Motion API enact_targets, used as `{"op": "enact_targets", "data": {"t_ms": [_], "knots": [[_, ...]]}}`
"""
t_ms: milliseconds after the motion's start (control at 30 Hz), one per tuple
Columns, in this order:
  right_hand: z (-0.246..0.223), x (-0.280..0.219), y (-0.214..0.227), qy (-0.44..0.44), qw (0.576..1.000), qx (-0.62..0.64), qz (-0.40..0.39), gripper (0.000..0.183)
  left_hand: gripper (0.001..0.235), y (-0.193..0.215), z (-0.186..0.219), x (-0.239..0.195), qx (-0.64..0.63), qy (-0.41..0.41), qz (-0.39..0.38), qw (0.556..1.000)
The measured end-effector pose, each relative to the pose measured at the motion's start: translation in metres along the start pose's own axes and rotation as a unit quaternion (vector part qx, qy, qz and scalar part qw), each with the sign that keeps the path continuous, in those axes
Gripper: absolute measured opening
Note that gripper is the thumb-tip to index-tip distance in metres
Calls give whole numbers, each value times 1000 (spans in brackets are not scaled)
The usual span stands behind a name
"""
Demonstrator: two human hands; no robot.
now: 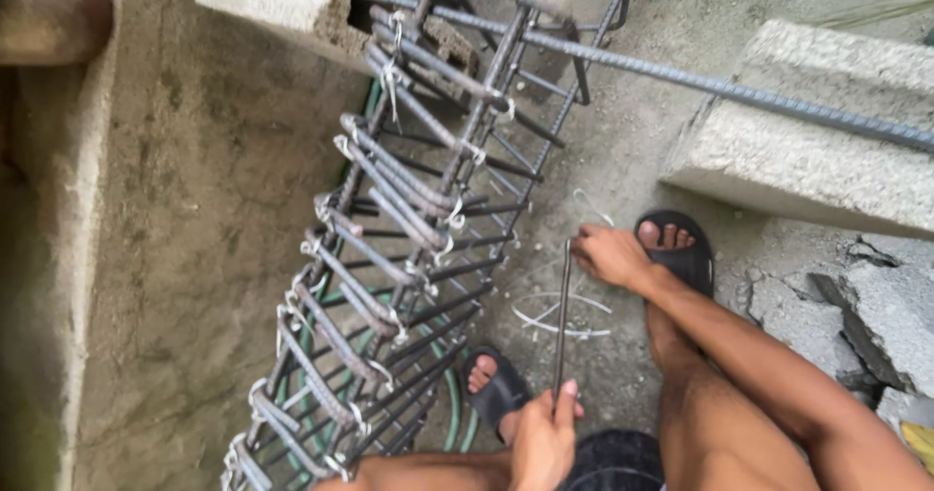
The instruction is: Tying rebar intersections with wire using a manual hook tool
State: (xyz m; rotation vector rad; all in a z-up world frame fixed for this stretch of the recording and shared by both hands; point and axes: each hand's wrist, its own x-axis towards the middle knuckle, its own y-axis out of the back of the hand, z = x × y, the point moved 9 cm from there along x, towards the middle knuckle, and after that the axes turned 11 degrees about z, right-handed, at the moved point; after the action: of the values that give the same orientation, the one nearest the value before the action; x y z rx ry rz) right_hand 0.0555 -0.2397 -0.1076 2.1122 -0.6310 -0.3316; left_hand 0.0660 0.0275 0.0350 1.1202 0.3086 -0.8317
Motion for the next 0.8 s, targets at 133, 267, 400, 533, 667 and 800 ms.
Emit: {"op": "enact_targets", "data": {"t_ms": [133, 267, 400, 533, 667, 800], "knots": [[-13, -34, -47, 76, 990, 69, -99, 18, 46, 57, 3, -21, 52, -69, 37, 996], [-34, -69, -86, 204, 958, 46, -199, 32, 35, 107, 25, -41, 78, -171, 48, 981], [-14, -93, -134, 272, 939, -24, -211, 20, 30, 134, 38, -51, 72, -248, 75, 963], [-22, -90, -116, 311, 939, 10, -145, 16, 25, 151, 57, -60, 44, -277, 45, 959], [-48, -80, -69, 267, 938, -17, -222, 9, 32, 179, 77, -70, 21, -321, 35, 946], [-78, -56, 5, 109, 946, 144, -269, 15, 18, 218, 100, -86, -88, -381, 46, 919]]}}
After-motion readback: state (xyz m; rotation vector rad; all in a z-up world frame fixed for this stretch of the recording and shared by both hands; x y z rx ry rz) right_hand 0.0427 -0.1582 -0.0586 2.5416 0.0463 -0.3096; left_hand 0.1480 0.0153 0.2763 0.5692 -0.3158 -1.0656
